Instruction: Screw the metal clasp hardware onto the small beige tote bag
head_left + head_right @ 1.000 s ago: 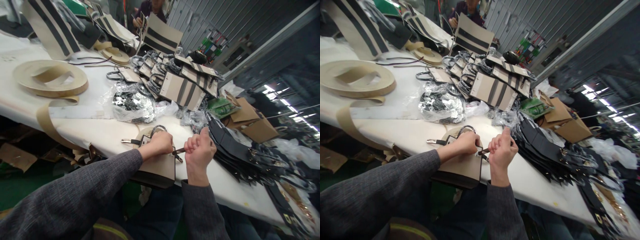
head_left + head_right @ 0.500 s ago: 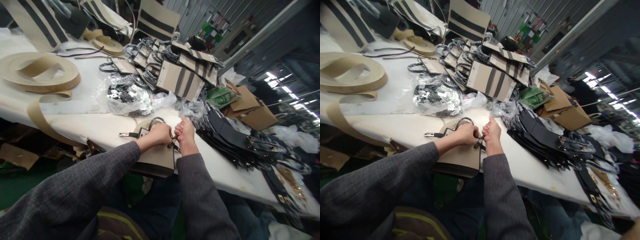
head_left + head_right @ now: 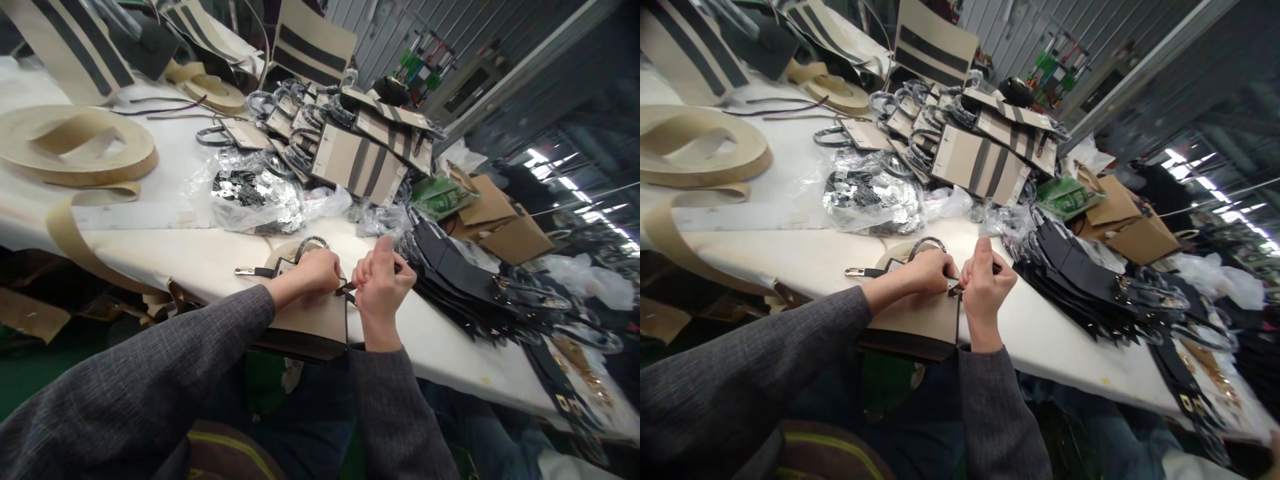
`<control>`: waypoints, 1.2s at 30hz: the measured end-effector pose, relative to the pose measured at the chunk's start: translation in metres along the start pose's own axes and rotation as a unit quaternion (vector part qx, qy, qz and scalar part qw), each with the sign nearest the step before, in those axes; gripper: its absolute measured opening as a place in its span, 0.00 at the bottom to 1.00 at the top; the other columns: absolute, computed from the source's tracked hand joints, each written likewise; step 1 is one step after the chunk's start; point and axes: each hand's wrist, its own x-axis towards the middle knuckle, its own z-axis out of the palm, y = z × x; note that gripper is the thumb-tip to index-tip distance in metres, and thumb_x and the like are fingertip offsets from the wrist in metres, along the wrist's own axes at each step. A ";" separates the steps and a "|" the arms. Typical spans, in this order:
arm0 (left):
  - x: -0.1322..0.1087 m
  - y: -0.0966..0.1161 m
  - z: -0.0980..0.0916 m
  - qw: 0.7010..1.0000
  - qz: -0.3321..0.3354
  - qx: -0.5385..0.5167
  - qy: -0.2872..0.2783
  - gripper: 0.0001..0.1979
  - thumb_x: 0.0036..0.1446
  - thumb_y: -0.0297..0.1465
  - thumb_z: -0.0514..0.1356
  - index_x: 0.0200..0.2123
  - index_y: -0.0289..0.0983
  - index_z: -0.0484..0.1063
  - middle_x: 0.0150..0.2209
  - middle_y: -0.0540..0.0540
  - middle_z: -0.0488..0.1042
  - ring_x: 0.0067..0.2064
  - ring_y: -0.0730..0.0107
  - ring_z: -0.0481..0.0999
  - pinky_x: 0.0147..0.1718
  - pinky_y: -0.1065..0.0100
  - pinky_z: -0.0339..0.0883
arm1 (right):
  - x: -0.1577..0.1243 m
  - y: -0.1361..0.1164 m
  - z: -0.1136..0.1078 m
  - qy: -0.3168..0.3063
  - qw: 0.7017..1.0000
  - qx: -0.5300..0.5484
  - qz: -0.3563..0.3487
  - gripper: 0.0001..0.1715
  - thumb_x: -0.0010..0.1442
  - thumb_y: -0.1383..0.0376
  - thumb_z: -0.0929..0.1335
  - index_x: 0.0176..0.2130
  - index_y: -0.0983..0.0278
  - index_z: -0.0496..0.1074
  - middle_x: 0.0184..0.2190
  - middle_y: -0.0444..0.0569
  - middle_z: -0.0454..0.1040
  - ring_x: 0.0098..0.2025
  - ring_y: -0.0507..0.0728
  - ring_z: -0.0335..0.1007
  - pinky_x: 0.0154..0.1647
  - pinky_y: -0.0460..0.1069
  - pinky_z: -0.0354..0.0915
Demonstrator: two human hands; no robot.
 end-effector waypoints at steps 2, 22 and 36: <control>0.000 -0.001 0.001 1.000 0.006 0.005 0.002 0.16 0.52 0.23 0.69 0.45 0.39 0.87 0.49 0.41 0.87 0.54 0.53 0.84 0.54 0.65 0.75 | -0.006 0.003 0.001 0.007 0.999 -0.025 -0.023 0.41 0.70 0.41 0.74 0.20 0.59 0.57 0.15 0.37 0.54 0.15 0.48 0.49 0.15 0.47 0.48; 0.003 -0.009 0.006 0.999 0.010 -0.035 0.020 0.16 0.50 0.24 0.72 0.44 0.41 0.87 0.48 0.43 0.86 0.54 0.53 0.83 0.58 0.65 0.74 | 0.068 0.023 0.007 0.006 0.988 0.008 0.151 0.41 0.63 0.41 0.78 0.23 0.57 0.53 0.14 0.32 0.50 0.12 0.45 0.44 0.08 0.42 0.42; 0.009 -0.011 0.011 1.000 0.012 -0.020 0.014 0.15 0.51 0.25 0.71 0.44 0.41 0.87 0.48 0.43 0.86 0.52 0.52 0.83 0.58 0.61 0.74 | 0.075 0.028 0.002 -0.014 0.981 0.007 0.193 0.40 0.67 0.43 0.77 0.24 0.57 0.52 0.15 0.32 0.49 0.12 0.46 0.44 0.08 0.42 0.42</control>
